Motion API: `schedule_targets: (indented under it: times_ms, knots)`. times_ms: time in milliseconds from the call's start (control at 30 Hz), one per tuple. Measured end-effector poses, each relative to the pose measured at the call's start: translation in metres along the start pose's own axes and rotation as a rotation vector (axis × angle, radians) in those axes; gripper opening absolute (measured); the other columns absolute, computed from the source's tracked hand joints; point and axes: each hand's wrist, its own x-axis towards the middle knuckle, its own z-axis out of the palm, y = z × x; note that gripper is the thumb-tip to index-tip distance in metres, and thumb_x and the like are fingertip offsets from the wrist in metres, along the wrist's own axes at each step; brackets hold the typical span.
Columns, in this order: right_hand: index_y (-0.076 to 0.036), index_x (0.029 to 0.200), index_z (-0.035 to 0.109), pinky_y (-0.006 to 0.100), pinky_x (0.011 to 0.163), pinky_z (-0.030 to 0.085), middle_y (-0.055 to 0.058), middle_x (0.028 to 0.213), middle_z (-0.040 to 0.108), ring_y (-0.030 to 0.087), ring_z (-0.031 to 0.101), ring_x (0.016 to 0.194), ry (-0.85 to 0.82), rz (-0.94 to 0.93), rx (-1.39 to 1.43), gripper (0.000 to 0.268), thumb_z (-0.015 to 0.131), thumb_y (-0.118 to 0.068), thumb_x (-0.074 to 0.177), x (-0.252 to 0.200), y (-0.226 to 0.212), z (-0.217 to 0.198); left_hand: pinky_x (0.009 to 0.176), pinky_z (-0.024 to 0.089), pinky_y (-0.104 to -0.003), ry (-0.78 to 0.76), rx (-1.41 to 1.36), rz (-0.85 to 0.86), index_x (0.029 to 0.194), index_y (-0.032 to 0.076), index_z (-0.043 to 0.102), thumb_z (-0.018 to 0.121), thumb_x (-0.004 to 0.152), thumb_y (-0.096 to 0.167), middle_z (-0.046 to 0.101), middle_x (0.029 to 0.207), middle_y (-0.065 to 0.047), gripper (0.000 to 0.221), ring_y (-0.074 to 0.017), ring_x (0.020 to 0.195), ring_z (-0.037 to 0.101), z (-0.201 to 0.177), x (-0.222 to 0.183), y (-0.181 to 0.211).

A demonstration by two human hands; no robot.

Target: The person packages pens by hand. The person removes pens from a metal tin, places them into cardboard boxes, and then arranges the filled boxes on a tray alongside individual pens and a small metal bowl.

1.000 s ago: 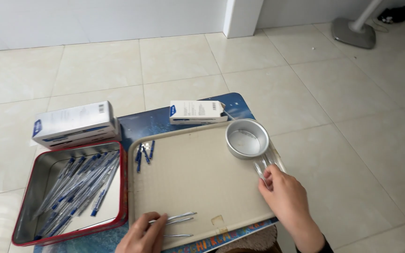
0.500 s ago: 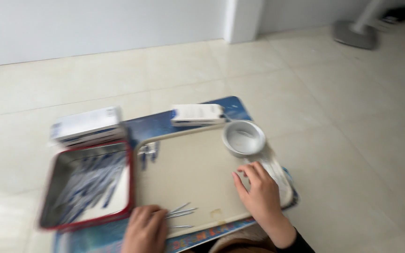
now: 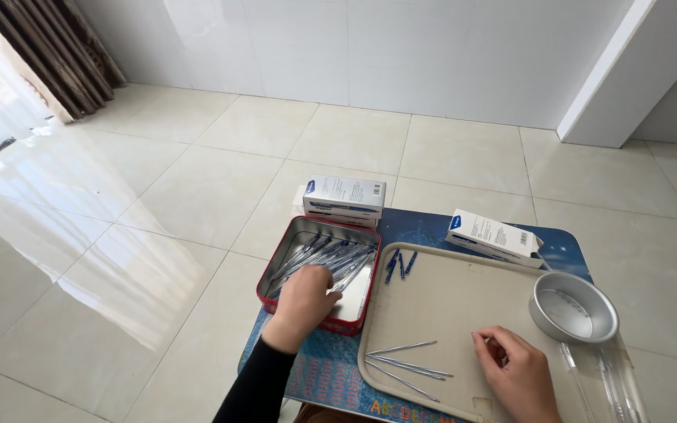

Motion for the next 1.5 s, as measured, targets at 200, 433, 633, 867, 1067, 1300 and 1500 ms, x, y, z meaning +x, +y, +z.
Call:
schedule_targets:
  times_ms: [200,433,633,867,1067,1300,1500]
  knots:
    - [-0.017,0.079,0.072,0.023,0.057,0.046,-0.005,0.064,0.067,0.008,0.056,0.054,-0.006,0.036,0.077,0.007,0.068,-0.023,0.079,-0.001,-0.011,-0.006,0.057,0.053,-0.041,-0.096,0.257,-0.112,0.078,0.01,0.06,0.066,0.073,0.013,0.062,0.079,-0.008,0.009,-0.0325,0.071,0.063,0.018,0.018,0.009]
    - [-0.012,0.112,0.065,0.041,0.097,0.04,0.004,0.111,0.064,0.023,0.054,0.111,-0.306,-0.528,0.038,0.028,0.055,-0.023,0.089,0.011,-0.028,0.015,0.047,0.041,-0.033,-0.004,0.159,-0.093,0.065,0.011,0.049,0.062,0.078,0.022,0.053,0.063,-0.002,0.022,-0.0197,0.054,0.05,-0.003,-0.004,0.03]
    - [-0.009,0.105,0.067,0.037,0.085,0.042,0.004,0.101,0.06,0.022,0.055,0.098,-0.45,-0.56,0.038,0.022,0.053,-0.011,0.088,0.005,-0.043,0.012,0.051,0.045,-0.038,0.075,0.067,-0.119,0.078,0.011,0.058,0.061,0.082,0.027,0.064,0.075,-0.003,0.017,-0.024,0.067,0.06,-0.028,-0.034,0.041]
    - [-0.015,0.11,0.068,0.04,0.101,0.038,0.003,0.117,0.062,0.022,0.055,0.115,-0.174,-0.464,0.182,0.03,0.068,-0.024,0.081,-0.003,-0.039,-0.002,0.057,0.05,-0.039,0.376,-0.172,0.224,0.093,0.014,0.064,0.065,0.084,0.028,0.068,0.086,-0.001,0.016,-0.0218,0.078,0.064,-0.04,-0.069,0.075]
    - [-0.01,0.089,0.063,0.04,0.093,0.043,0.004,0.089,0.061,0.024,0.056,0.091,0.287,-0.595,-0.033,0.015,0.069,-0.019,0.08,0.005,-0.057,-0.042,0.057,0.046,-0.035,0.237,-0.375,0.626,0.092,0.009,0.057,0.067,0.087,0.017,0.065,0.081,-0.005,0.013,-0.0235,0.072,0.06,0.002,-0.057,0.114]
    - [-0.011,0.095,0.062,0.033,0.081,0.045,0.003,0.091,0.06,0.021,0.057,0.086,0.344,-0.509,-0.136,0.029,0.075,-0.029,0.077,0.001,-0.05,-0.028,0.057,0.044,-0.035,0.233,-0.458,0.704,0.09,0.007,0.06,0.065,0.089,0.012,0.061,0.077,-0.006,0.008,-0.024,0.071,0.054,0.036,-0.051,0.115]
    - [-0.009,0.102,0.068,0.033,0.076,0.048,0.002,0.09,0.07,0.019,0.062,0.081,0.081,-0.567,0.087,0.018,0.064,-0.015,0.085,0.005,-0.036,-0.006,0.055,0.045,-0.027,0.09,-0.685,0.476,0.09,0.013,0.067,0.073,0.082,0.017,0.065,0.074,0.001,0.01,-0.0136,0.058,0.05,0.032,-0.05,0.114]
